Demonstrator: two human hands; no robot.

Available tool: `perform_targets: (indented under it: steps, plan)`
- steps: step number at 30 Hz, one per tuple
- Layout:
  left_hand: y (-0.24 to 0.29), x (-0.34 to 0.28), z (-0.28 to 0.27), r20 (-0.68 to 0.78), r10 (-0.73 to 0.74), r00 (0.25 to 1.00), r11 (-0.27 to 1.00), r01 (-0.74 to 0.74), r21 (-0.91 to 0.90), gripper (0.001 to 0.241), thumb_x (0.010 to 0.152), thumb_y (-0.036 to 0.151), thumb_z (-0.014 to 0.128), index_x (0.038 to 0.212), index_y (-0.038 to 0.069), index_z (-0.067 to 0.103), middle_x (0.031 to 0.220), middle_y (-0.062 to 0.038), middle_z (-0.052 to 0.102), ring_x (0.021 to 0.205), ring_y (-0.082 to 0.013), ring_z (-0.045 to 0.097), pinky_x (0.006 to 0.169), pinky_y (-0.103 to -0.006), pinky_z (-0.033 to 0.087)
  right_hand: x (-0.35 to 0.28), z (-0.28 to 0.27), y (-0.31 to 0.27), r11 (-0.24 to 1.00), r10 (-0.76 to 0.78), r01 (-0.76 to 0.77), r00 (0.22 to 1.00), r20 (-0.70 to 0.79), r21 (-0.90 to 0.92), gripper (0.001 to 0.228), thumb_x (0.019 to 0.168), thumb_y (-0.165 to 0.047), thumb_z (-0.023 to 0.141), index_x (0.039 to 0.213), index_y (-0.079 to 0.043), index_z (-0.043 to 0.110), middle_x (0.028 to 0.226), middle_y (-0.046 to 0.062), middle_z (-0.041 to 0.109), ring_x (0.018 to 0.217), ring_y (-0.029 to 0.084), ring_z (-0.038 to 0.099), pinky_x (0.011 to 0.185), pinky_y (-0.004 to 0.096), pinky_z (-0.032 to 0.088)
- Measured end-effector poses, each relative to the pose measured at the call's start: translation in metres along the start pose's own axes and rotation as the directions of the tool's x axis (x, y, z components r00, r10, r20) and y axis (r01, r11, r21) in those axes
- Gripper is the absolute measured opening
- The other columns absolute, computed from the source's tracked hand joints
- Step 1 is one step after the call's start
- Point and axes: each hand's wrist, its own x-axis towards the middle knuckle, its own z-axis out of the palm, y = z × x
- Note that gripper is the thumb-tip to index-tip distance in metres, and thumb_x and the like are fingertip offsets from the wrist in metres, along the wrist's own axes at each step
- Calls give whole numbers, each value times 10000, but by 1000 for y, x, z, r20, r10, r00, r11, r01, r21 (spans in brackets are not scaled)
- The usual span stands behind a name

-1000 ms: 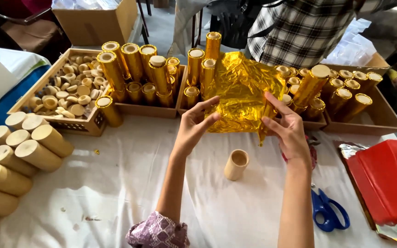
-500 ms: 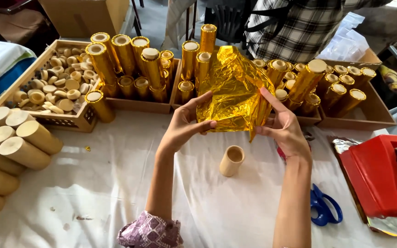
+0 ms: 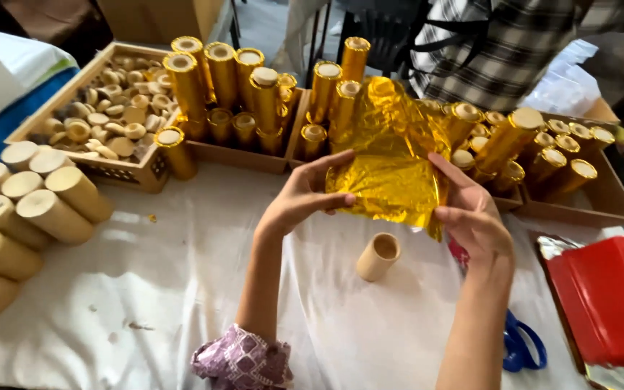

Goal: Wrapping small cardboard or wooden tubes in gold foil and applying caps.

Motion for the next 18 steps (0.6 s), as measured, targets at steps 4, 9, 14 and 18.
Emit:
perform_targets:
  steps: [4, 9, 14, 18]
  plan:
    - [10, -3, -3, 87, 25, 996, 1000, -24, -2, 833, 794, 152, 869, 1530, 44, 494, 1207, 13, 712, 792, -47, 615, 636, -227, 545, -9, 2, -8, 996, 27, -25, 999, 23, -91, 1028, 679, 64, 811, 1600, 74, 355, 1525, 206, 512, 1392, 264, 528, 1195, 360, 377]
    - [16, -7, -7, 120, 1, 993, 997, -10, 71, 842, 798, 152, 858, 1544, 64, 477, 1230, -9, 683, 938, -64, 674, 685, -246, 595, -11, 3, -8, 964, 0, -6, 1000, -22, -265, 1063, 652, 98, 788, 1615, 35, 342, 1530, 152, 515, 1363, 221, 537, 1151, 336, 409]
    - [0, 9, 4, -214, 62, 975, 996, -48, 69, 854, 809, 139, 878, 1538, 157, 432, 1080, -116, 765, 937, -171, 722, 774, -289, 609, -5, -2, -5, 952, 8, -26, 998, -61, -306, 1109, 657, 107, 789, 1640, -2, 287, 1522, 122, 499, 1283, 207, 557, 1073, 337, 445]
    - [21, -3, 52, -247, 783, 570, 497, -334, 801, 436, 865, 241, 876, 1254, 199, 683, 1343, -5, 635, 1190, -184, 663, 1064, -382, 499, -6, -3, -1, 951, -59, 27, 993, -98, -308, 1084, 677, 101, 790, 1636, 30, 289, 1547, 152, 501, 1324, 210, 562, 1138, 333, 431]
